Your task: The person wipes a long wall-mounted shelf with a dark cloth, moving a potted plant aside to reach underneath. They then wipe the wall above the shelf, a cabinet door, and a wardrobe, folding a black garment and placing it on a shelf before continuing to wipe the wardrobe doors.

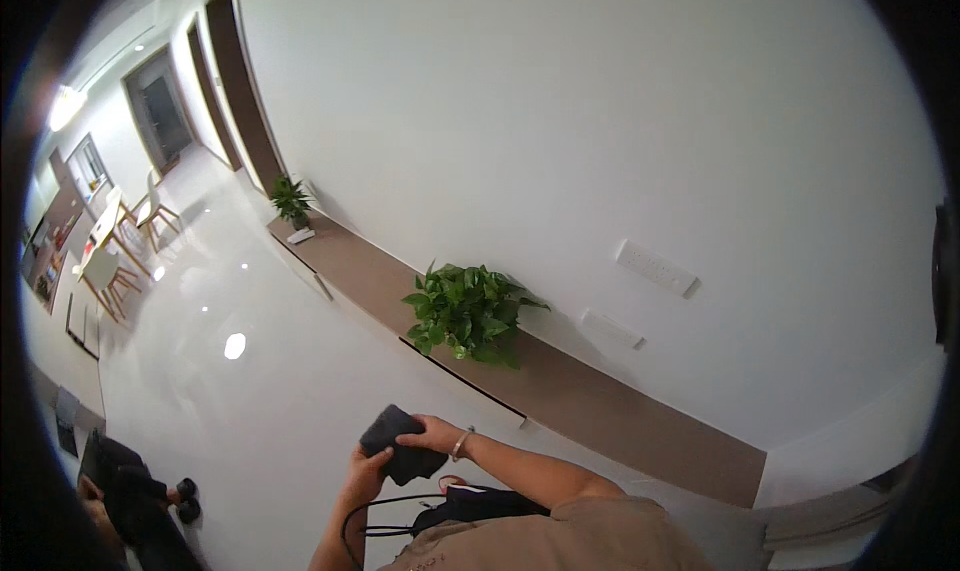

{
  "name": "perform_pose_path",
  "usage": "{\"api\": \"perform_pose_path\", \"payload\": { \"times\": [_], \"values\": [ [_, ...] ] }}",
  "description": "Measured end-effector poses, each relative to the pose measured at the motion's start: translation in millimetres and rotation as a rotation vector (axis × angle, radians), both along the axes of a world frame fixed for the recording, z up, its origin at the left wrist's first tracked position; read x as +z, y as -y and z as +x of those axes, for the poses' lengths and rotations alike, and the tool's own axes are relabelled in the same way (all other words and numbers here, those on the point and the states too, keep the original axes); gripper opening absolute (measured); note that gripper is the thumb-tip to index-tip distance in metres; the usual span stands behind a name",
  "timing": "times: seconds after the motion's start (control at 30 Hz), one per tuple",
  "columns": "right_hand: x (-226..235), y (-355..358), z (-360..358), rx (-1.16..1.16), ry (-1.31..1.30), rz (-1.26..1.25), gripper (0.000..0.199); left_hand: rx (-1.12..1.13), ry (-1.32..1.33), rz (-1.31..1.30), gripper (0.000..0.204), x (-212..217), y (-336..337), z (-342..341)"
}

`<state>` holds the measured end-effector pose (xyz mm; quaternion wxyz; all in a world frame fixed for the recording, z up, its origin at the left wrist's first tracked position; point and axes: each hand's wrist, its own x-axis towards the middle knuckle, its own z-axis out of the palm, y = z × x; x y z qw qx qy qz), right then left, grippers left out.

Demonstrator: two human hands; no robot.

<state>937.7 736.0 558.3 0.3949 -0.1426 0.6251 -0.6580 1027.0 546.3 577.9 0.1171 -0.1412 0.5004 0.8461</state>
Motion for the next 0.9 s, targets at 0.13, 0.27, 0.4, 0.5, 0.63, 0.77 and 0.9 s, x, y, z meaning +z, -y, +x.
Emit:
{"api": "perform_pose_path", "payload": {
  "times": [0.13, 0.27, 0.4, 0.5, 0.63, 0.77, 0.9],
  "values": [
    [22, 15, -45, -0.165, -0.144, -0.002, 0.048, 0.013, 0.059, 0.057, 0.039, -2, 21, -58],
    [21, -2, -75, -0.551, 0.000, -0.116, 0.039, -0.136, 0.009, 0.046, 0.037, 2, -9, -126],
    [5, -55, -83, -0.872, 0.119, -0.085, 0.054, -0.380, 0.051, 0.171, 0.034, 7, -55, -189],
    [38, -107, -76, -0.900, 0.072, -0.047, 0.047, -0.521, 0.043, 0.202, 0.031, 6, -93, -234],
    [33, -174, -58, -1.086, -0.140, 0.055, 0.048, -0.719, 0.042, 0.322, 0.029, 21, -160, -264],
    [57, -191, -48, -1.578, -0.007, -0.254, 0.050, -0.796, 0.136, 0.392, 0.033, 25, -229, -259],
    [19, -243, -54, -1.617, -0.388, 0.204, 0.060, -0.833, 0.133, 0.341, 0.034, 26, -290, -254]
  ]
}}
